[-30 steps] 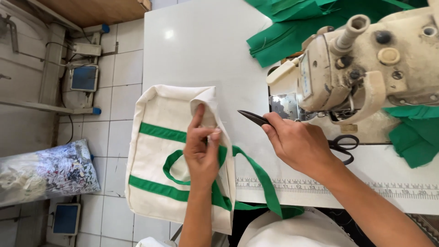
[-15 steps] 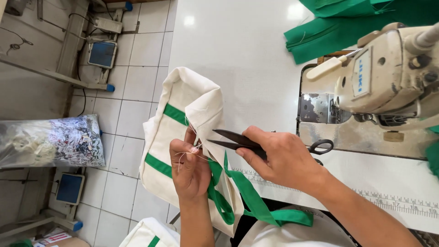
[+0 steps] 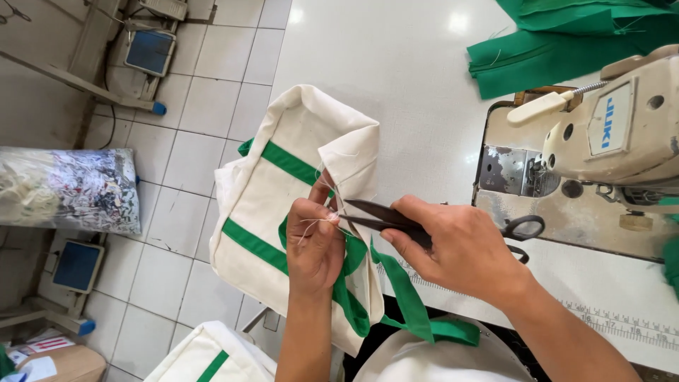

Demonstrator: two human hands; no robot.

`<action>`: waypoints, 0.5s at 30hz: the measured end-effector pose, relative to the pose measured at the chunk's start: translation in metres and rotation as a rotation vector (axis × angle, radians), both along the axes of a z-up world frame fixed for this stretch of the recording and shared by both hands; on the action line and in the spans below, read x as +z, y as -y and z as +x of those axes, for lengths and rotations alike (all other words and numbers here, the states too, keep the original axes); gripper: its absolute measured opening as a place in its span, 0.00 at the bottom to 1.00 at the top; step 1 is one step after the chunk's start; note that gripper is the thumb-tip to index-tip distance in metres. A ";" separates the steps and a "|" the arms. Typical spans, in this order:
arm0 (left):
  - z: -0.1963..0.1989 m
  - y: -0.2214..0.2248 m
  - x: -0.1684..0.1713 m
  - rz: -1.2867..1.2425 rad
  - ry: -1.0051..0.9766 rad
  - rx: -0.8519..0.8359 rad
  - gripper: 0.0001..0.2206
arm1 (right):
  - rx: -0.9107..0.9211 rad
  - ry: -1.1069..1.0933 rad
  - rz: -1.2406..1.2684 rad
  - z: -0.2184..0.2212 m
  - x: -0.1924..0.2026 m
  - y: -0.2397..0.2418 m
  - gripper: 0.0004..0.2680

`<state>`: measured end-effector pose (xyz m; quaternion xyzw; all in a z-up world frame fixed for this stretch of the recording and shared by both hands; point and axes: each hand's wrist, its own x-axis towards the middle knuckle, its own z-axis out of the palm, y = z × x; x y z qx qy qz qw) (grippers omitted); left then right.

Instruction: Trimming loose threads from canvas tote bags and inspecting them for quality control.

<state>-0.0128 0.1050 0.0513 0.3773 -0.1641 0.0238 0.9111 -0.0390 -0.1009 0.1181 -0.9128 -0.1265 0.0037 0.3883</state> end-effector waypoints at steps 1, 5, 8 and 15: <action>0.001 0.004 0.001 0.038 0.027 0.008 0.06 | -0.028 0.037 -0.045 -0.001 0.001 0.001 0.07; -0.001 0.017 0.002 0.118 0.075 0.043 0.05 | -0.116 0.245 -0.197 -0.011 0.004 0.000 0.06; -0.003 0.022 -0.005 0.228 0.114 0.057 0.05 | -0.161 0.311 -0.279 -0.015 -0.002 0.006 0.05; -0.004 0.025 -0.007 0.309 0.084 0.035 0.04 | -0.182 0.388 -0.379 -0.019 -0.010 0.010 0.06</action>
